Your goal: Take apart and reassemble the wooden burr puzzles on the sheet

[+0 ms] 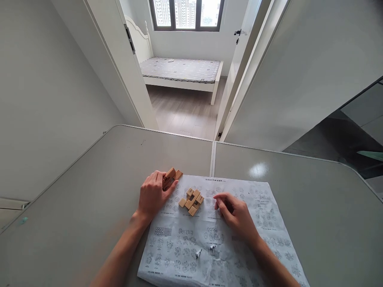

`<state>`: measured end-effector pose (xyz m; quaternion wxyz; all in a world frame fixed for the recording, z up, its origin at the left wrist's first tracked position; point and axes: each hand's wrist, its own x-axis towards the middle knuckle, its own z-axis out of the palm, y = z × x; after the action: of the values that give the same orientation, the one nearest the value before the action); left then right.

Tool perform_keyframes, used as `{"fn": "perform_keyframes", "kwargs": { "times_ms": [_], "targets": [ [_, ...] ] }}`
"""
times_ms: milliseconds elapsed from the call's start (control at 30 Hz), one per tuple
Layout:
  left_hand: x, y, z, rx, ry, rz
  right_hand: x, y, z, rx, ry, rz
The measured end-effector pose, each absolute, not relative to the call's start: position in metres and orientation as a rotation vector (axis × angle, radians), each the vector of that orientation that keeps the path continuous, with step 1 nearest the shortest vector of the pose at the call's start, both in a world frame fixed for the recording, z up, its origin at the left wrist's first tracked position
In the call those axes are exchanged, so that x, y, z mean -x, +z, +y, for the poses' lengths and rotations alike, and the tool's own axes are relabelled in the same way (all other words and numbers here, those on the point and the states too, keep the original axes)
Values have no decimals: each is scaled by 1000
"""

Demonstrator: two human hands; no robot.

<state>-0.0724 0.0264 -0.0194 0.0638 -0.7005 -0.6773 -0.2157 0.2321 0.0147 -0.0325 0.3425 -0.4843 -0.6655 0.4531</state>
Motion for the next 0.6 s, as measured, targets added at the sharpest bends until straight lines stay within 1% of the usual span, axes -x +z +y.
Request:
{"fn": "perform_keyframes", "kwargs": {
  "times_ms": [367, 600],
  "targets": [
    [72, -16, 25, 2160, -683, -2121, -232, -30, 14, 1261, 1165, -1739],
    [69, -19, 25, 2094, -612, -2070, -231, -28, 14, 1251, 1179, -1734]
  ]
}}
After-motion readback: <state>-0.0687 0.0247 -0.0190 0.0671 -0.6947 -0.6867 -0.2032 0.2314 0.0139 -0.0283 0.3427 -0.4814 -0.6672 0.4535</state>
